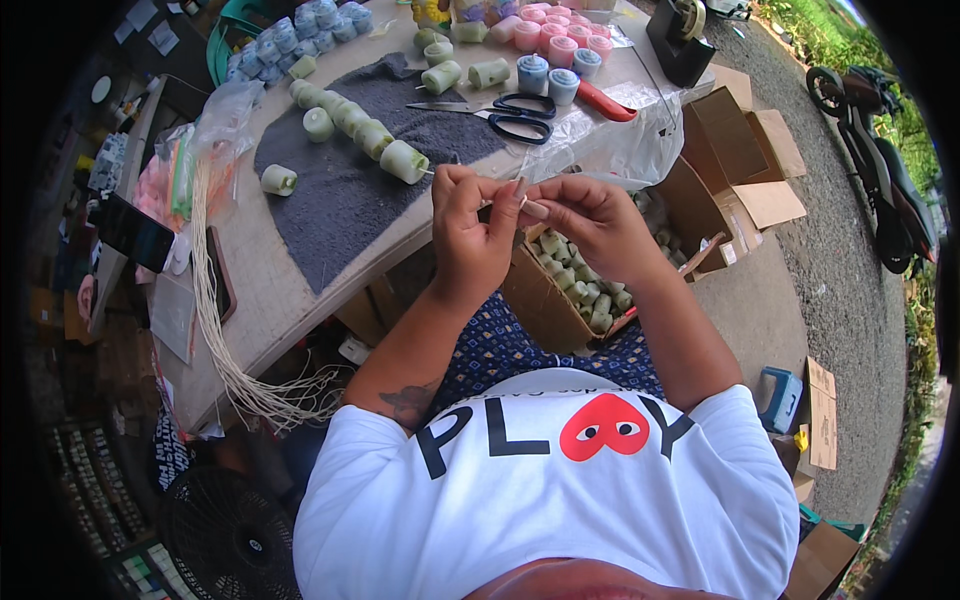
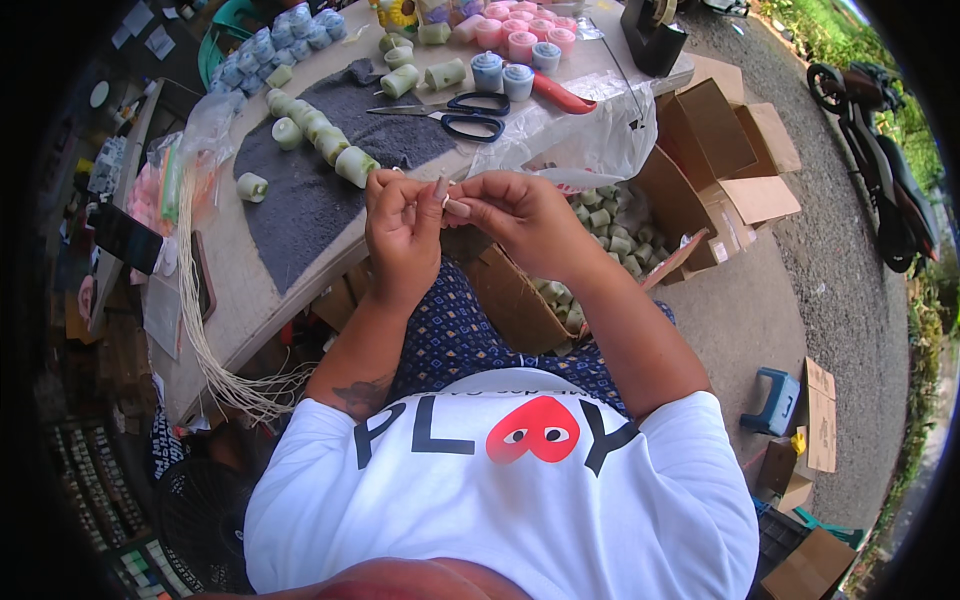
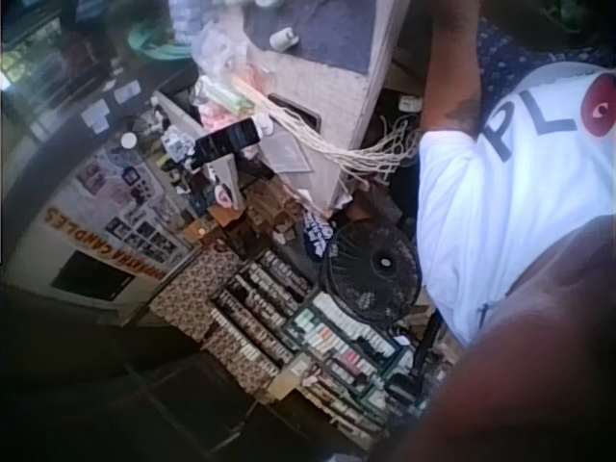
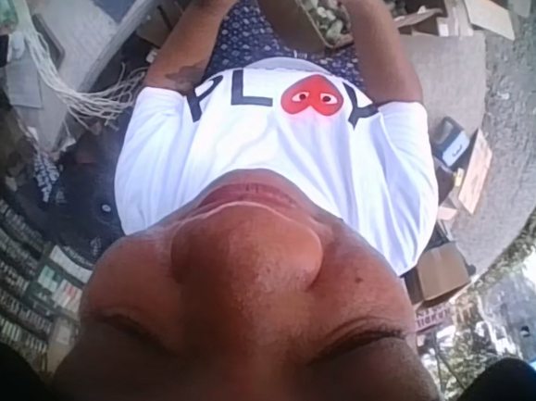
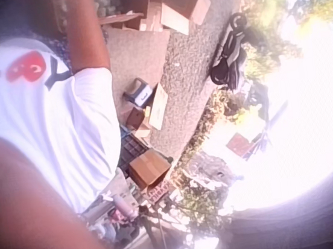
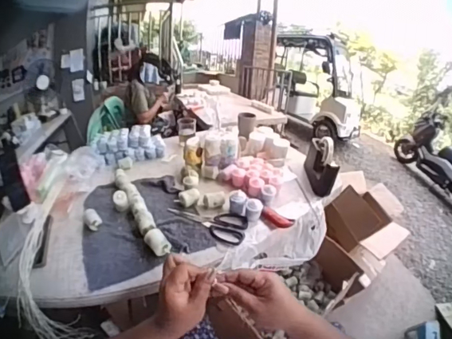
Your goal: The person repeatedly picks up small cylindrical candle pieces, inserts a wick, and trims the excess with scissors. The finished pieces are placed on a table alongside other similar items.
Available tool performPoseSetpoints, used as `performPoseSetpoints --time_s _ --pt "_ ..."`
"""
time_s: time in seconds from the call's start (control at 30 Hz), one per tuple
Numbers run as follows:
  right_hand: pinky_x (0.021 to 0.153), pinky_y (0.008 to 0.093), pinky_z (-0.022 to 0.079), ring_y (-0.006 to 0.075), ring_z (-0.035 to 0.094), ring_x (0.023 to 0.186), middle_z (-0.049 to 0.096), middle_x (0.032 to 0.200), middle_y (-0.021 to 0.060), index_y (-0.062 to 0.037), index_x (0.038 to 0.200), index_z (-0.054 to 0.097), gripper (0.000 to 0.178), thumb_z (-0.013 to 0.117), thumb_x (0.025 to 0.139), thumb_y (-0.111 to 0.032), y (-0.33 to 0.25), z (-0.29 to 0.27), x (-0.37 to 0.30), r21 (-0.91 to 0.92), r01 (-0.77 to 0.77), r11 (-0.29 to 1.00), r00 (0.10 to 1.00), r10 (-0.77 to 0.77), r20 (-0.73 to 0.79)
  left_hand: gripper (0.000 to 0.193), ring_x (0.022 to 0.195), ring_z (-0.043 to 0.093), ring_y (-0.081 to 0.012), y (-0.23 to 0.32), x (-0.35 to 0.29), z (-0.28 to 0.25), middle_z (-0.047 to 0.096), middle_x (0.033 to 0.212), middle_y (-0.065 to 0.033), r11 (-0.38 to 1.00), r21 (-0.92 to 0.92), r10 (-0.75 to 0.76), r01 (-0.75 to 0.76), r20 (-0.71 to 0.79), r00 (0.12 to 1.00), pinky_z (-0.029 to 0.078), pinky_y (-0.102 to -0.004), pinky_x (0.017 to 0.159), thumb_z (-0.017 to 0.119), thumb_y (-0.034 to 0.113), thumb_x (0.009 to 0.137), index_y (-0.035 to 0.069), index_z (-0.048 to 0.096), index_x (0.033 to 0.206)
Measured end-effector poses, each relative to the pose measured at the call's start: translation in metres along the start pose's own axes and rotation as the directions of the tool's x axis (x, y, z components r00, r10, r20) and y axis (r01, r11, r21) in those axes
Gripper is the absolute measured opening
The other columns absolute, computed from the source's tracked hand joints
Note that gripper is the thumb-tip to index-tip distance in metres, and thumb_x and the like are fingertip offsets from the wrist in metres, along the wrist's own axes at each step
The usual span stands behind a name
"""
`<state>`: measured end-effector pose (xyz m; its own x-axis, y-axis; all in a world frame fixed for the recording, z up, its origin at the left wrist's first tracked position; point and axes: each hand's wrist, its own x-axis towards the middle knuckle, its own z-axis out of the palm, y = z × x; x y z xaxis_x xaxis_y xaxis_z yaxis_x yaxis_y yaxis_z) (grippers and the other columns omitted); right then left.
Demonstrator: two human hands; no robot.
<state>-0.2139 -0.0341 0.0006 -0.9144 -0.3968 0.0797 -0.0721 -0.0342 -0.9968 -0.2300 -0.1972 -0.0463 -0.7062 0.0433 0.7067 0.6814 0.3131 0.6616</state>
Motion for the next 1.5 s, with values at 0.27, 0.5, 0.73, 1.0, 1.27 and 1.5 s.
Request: performPoseSetpoints --time_s 0.27,0.5,0.73,1.0,1.27,1.5 --pt "0.074 0.0281 0.049 0.0117 0.061 0.082 0.067 0.087 0.0058 0.0007 0.096 0.066 0.015 0.064 0.085 -0.01 0.011 0.005 0.003 -0.201 0.074 0.977 0.979 -0.109 -0.172 0.014 0.074 0.046 -0.0156 0.006 0.005 -0.003 0.047 0.084 -0.0077 0.993 0.083 0.08 -0.078 -0.022 0.997 0.042 -0.0264 0.065 0.062 0.008 0.089 0.001 0.057 0.079" --pt "0.073 0.0333 0.047 0.0238 0.061 0.08 0.064 0.081 0.0105 -0.0024 0.089 0.065 0.017 0.068 0.073 -0.008 0.016 0.005 0.01 -0.664 0.297 0.686 0.865 -0.487 -0.116 0.015 0.071 0.047 -0.0211 0.002 0.012 -0.008 0.047 0.079 -0.0081 0.971 0.206 0.132 -0.125 -0.022 0.991 0.041 -0.0303 0.066 0.066 0.011 0.086 0.001 0.058 0.077" --pt "0.075 0.0375 0.049 0.0301 0.061 0.08 0.063 0.085 0.0127 -0.0038 0.096 0.066 0.022 0.07 0.075 -0.008 0.009 0.009 0.007 -0.46 0.266 0.847 0.905 -0.383 -0.183 0.014 0.072 0.047 -0.02 -0.002 0.011 -0.012 0.048 0.08 -0.0073 0.986 0.158 0.06 -0.057 -0.018 0.998 0.042 -0.0297 0.066 0.066 0.01 0.086 0.001 0.059 0.078" --pt "0.072 0.0377 0.05 0.0298 0.061 0.081 0.063 0.086 0.0114 -0.0044 0.093 0.066 0.018 0.069 0.075 -0.004 0.008 0.001 0.011 -0.716 0.38 0.585 0.876 -0.477 0.074 0.012 0.071 0.046 -0.0206 0.001 0.008 -0.016 0.047 0.076 -0.0063 0.993 0.072 0.088 -0.096 0.1 0.991 0.039 -0.0311 0.063 0.066 0.01 0.085 0.001 0.062 0.078" --pt "0.067 0.0384 0.048 0.0293 0.059 0.078 0.059 0.078 0.0098 -0.0043 0.088 0.063 0.015 0.066 0.073 -0.002 0.016 0.002 -0.003 -0.698 0.428 0.574 0.876 -0.453 0.164 0.011 0.069 0.045 -0.0188 -0.005 -0.001 -0.024 0.046 0.076 -0.0065 0.973 0.091 0.185 -0.211 0.234 0.954 0.038 -0.0283 0.061 0.062 0.006 0.086 0.0 0.06 0.077" --pt "0.066 0.0381 0.048 0.0294 0.059 0.077 0.059 0.079 0.01 -0.0037 0.086 0.062 0.013 0.065 0.074 0.0 0.016 -0.003 -0.01 -0.666 0.457 0.59 0.873 -0.441 0.208 0.013 0.07 0.046 -0.0242 -0.009 -0.011 -0.027 0.047 0.073 -0.0066 0.996 0.046 0.068 -0.081 0.231 0.971 0.039 -0.0347 0.065 0.067 0.012 0.082 0.004 0.061 0.074"
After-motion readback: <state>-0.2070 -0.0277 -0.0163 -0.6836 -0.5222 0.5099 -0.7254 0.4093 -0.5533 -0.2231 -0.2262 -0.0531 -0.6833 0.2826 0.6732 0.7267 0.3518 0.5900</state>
